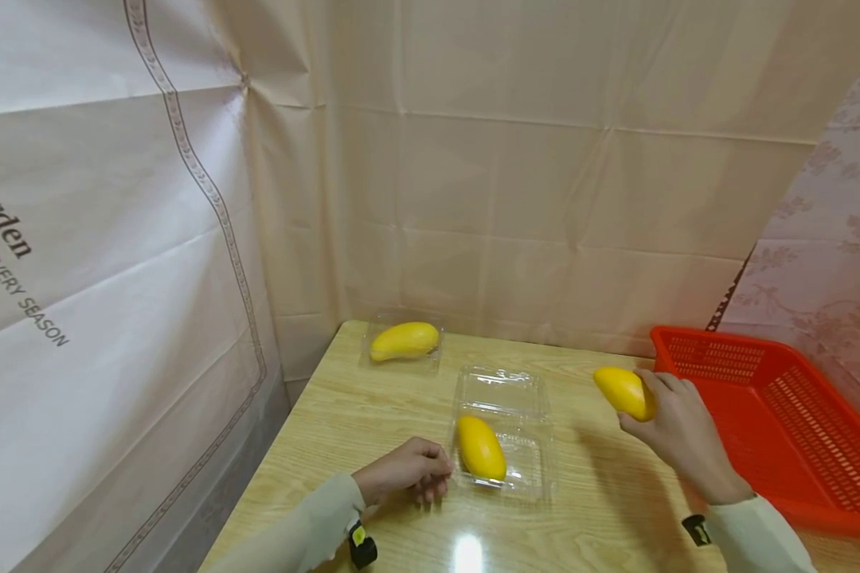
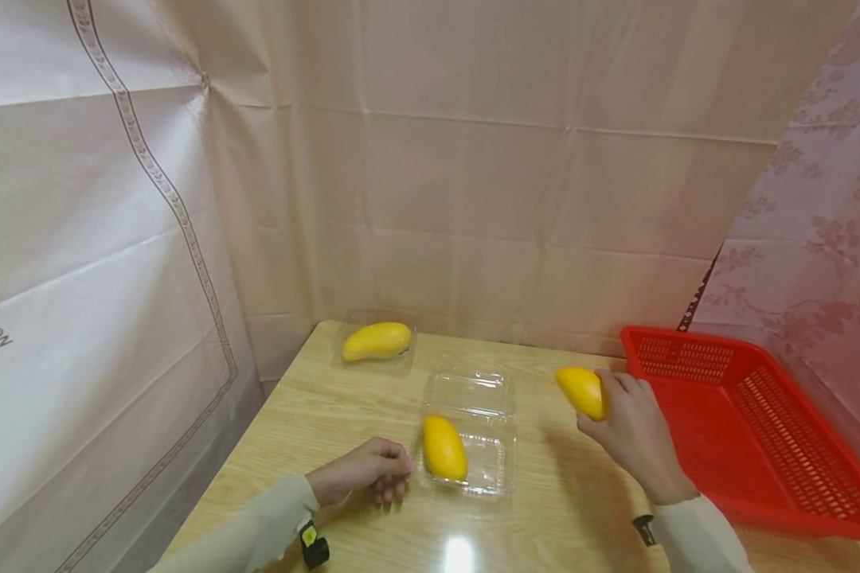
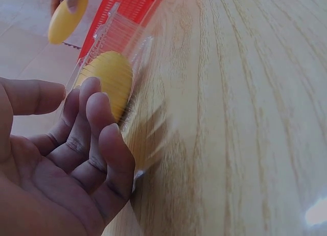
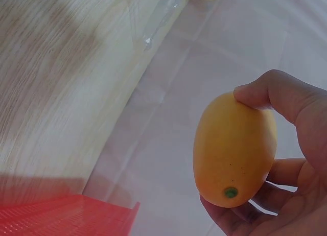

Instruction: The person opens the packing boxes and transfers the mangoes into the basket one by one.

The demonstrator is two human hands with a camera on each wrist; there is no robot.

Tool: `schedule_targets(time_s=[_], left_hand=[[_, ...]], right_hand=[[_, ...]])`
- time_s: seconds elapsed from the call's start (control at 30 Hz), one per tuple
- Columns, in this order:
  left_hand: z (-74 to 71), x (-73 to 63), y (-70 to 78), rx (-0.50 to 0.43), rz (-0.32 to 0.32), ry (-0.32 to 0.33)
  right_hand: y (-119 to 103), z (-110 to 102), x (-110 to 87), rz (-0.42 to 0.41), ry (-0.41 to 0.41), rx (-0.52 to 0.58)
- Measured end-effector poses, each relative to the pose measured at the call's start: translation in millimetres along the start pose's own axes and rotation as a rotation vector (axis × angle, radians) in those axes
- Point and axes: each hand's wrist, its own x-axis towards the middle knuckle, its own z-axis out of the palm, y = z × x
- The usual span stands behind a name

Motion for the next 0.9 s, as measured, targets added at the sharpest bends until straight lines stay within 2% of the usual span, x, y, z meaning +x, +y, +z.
schedule_targets(time_s=[0.33, 0.9], left_hand=[[-0.2, 0.4, -0.4, -0.009, -0.007, 0.000], [-0.1, 1.3, -0.4, -0.005, -0.020, 0.000]], right_hand=[[6.4, -4.3, 0.6, -0.001, 0.021, -0.007], [19.2, -10.0, -3.7, 0.083, -0.034, -0.017]])
